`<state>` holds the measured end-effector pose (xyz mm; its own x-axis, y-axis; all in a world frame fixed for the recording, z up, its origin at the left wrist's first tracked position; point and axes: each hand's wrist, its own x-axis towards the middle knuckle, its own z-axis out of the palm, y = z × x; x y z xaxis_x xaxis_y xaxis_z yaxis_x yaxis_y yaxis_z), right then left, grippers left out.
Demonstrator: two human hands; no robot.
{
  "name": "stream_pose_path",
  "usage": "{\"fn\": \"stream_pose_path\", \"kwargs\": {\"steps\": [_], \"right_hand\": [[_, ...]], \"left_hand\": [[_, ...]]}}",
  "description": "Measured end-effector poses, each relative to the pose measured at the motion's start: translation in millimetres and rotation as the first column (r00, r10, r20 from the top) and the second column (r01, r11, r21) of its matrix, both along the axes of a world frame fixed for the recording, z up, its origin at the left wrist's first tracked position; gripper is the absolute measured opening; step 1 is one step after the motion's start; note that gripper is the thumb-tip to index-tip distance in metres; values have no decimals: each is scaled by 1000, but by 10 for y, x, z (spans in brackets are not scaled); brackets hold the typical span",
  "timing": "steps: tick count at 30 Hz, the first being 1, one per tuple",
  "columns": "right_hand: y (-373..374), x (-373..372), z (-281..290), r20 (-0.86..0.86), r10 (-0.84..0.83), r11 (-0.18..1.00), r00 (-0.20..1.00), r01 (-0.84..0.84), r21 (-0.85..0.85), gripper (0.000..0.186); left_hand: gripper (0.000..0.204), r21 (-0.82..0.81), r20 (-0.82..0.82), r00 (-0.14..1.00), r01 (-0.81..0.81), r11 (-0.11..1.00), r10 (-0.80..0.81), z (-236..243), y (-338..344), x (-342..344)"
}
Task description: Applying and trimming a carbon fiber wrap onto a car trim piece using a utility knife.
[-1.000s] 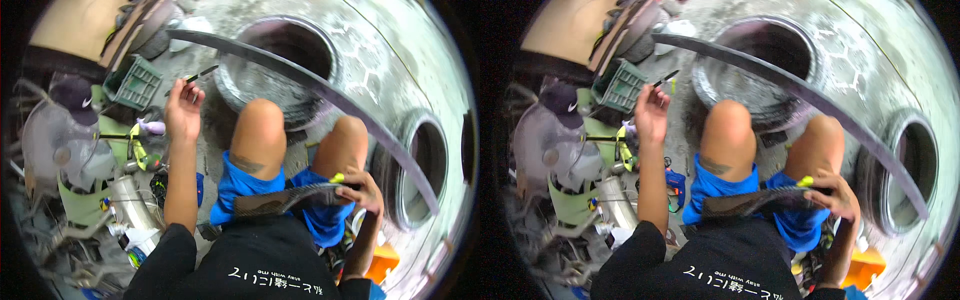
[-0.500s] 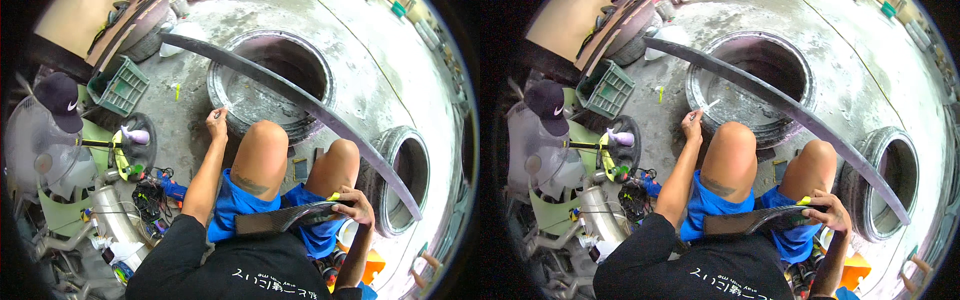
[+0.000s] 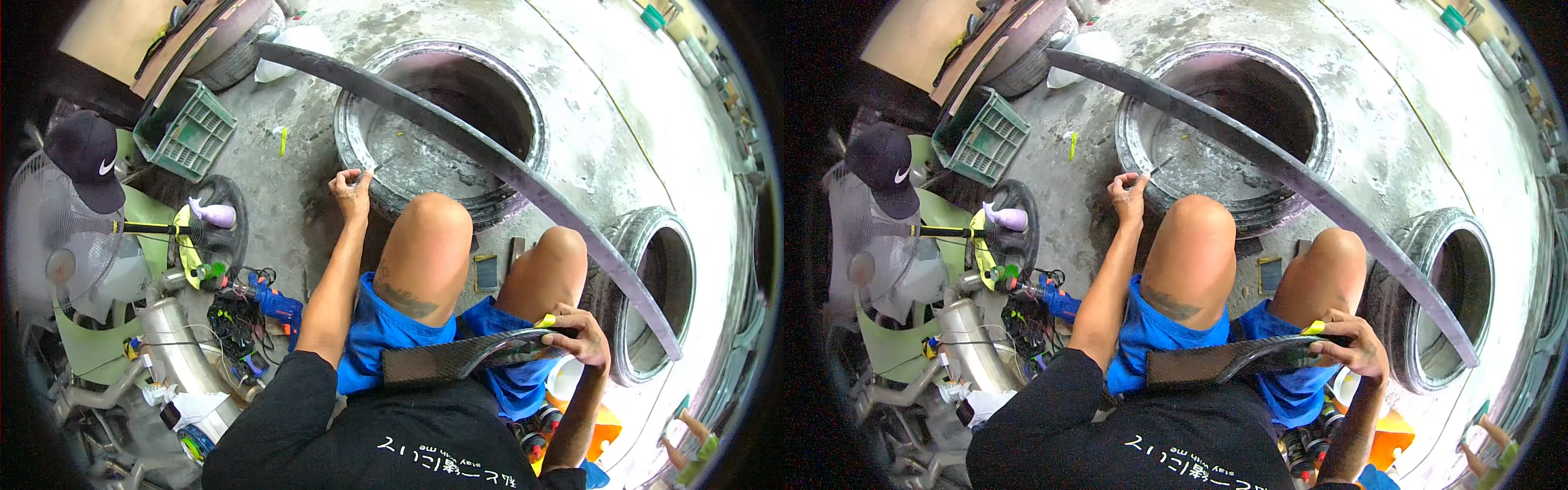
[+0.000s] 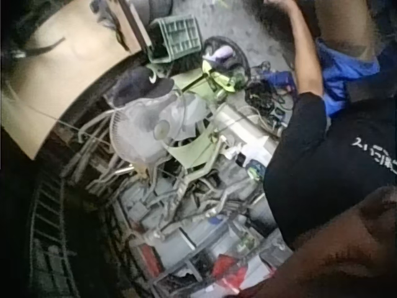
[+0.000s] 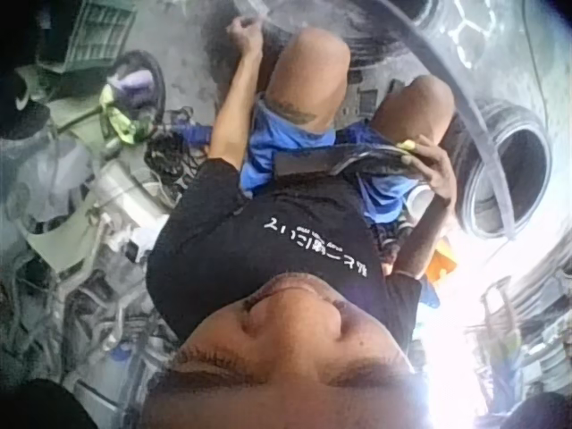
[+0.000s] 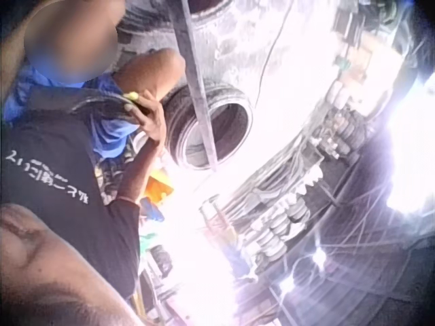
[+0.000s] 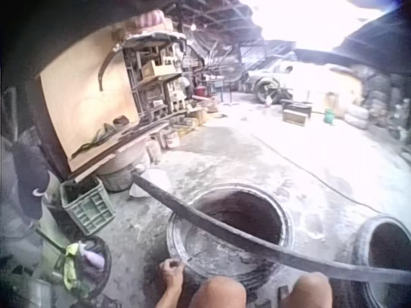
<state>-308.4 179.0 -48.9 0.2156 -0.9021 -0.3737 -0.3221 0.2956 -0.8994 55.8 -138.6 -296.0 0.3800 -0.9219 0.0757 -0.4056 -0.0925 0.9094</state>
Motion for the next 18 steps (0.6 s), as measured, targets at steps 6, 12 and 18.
{"fn": "stream_pose_path", "kwargs": {"steps": [6,12,18], "right_hand": [[17,-8,3,12,-14,1000,1000,13,17,26],[18,-6,32,-24,44,997,999,-46,-65,35],[-82,30,-30,17,97,991,995,-95,-90,32]], "left_hand": [[35,21,-38,999,-2,1000,3,25,13,5],[31,-49,-17,999,49,998,-50,-121,-95,128],[24,-152,-210,975,-105,983,72,295,-48,410]]}}
